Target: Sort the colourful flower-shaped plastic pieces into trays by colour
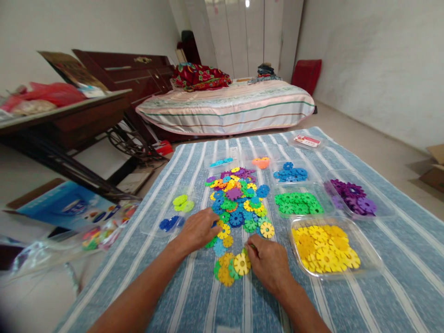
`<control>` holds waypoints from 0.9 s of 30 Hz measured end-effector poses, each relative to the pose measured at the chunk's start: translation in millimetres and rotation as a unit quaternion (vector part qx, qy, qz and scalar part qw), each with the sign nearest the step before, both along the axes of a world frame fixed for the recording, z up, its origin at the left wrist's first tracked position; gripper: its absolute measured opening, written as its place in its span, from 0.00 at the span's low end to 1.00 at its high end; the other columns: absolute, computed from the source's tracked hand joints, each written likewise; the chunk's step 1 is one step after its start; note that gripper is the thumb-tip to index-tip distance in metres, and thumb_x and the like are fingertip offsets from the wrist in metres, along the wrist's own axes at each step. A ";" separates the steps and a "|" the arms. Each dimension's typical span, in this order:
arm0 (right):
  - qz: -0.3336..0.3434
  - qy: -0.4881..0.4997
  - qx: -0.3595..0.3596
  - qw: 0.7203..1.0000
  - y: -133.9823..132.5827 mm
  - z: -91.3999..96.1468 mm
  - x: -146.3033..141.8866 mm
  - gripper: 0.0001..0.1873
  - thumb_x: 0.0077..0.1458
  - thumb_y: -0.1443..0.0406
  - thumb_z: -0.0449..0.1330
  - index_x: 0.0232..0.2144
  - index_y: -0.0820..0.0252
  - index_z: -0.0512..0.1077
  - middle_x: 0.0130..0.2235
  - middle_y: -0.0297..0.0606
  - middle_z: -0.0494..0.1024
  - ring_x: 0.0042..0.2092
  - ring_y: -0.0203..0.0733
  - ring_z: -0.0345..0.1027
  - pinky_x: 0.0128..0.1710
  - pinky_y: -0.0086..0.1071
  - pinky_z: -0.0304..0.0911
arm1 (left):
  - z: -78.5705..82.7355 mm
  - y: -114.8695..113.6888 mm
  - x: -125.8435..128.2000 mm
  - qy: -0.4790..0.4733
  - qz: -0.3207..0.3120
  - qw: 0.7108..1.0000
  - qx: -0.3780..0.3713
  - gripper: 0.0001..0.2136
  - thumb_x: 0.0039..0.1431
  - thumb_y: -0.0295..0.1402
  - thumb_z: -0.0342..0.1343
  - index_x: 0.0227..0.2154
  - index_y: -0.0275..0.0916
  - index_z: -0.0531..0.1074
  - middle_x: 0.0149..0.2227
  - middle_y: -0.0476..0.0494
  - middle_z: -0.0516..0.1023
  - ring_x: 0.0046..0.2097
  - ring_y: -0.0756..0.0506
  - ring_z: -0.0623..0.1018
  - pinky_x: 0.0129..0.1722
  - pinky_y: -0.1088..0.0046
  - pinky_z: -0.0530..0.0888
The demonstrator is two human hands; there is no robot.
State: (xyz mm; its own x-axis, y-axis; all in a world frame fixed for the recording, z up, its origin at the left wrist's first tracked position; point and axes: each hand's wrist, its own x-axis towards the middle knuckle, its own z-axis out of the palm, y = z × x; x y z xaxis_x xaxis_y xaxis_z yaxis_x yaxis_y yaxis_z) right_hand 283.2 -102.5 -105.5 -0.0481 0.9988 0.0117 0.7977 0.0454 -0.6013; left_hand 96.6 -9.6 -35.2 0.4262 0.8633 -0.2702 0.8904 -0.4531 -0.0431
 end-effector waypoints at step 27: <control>-0.001 0.003 -0.002 1.000 0.1 0.8 0.6 0.13 0.55 0.62 0.49 0.32 0.55 0.73 0.27 0.33 0.77 0.29 0.37 0.70 0.28 0.27 0.52 | 0.4 -4.4 -2.8 -0.007 -0.062 0.998 -0.006 0.09 0.49 0.22 0.46 0.30 0.36 0.70 0.36 0.37 0.73 0.41 0.39 0.73 0.37 0.65 0.71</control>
